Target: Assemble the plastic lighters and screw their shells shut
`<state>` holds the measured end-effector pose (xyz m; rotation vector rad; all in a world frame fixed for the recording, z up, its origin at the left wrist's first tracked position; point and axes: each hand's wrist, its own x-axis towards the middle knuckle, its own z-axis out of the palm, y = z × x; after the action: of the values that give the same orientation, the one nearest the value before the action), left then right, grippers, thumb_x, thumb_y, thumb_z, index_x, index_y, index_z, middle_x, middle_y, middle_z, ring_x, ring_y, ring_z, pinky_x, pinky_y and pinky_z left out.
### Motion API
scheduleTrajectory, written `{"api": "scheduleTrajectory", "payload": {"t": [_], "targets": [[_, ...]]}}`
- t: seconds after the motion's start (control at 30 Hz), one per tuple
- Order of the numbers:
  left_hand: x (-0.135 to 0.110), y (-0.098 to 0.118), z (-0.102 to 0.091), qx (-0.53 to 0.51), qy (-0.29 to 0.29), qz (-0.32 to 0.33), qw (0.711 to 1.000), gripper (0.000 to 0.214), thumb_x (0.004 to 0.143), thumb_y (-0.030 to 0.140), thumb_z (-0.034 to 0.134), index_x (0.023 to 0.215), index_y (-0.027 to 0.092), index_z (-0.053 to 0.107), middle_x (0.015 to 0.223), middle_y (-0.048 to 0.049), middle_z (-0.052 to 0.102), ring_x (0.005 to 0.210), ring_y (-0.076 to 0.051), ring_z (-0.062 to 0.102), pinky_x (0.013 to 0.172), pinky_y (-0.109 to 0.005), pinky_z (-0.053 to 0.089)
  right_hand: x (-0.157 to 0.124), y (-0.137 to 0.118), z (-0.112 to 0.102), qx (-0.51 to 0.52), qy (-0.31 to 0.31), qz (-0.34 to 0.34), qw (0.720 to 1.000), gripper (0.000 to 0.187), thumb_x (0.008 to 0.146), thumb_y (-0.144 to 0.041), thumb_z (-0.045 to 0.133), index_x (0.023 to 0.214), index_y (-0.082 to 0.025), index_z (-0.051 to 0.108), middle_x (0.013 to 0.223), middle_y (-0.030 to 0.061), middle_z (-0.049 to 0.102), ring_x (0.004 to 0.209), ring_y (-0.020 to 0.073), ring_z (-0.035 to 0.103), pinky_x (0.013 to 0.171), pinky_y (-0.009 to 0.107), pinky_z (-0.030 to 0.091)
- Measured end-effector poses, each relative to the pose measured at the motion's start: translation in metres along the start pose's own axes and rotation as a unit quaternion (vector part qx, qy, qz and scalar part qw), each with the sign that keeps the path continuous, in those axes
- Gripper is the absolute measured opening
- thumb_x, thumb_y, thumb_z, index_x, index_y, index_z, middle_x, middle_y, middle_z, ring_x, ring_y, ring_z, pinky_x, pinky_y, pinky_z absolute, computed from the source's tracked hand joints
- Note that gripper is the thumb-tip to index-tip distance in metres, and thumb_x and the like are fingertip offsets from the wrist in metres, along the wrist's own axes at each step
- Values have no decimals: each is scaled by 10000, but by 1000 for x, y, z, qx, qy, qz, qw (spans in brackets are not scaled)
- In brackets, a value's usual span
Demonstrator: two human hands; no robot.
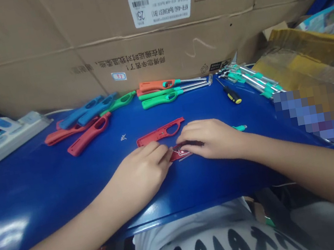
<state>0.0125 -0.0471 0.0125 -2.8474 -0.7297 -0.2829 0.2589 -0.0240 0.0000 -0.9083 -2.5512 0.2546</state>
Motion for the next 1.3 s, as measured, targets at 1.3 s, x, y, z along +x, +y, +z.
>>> {"api": "scheduleTrajectory", "payload": {"t": [1.3], "targets": [[-1, -11, 1, -195, -42, -65, 978, 301, 1035, 198, 455, 1278, 198, 634, 1178, -103, 653, 1094, -250, 600, 965, -434, 534, -5, 6, -26, 120, -121, 2, 985, 134, 906, -167, 632, 1029, -213, 660, 1015, 16, 661, 843, 125, 605, 709, 240, 443]]}}
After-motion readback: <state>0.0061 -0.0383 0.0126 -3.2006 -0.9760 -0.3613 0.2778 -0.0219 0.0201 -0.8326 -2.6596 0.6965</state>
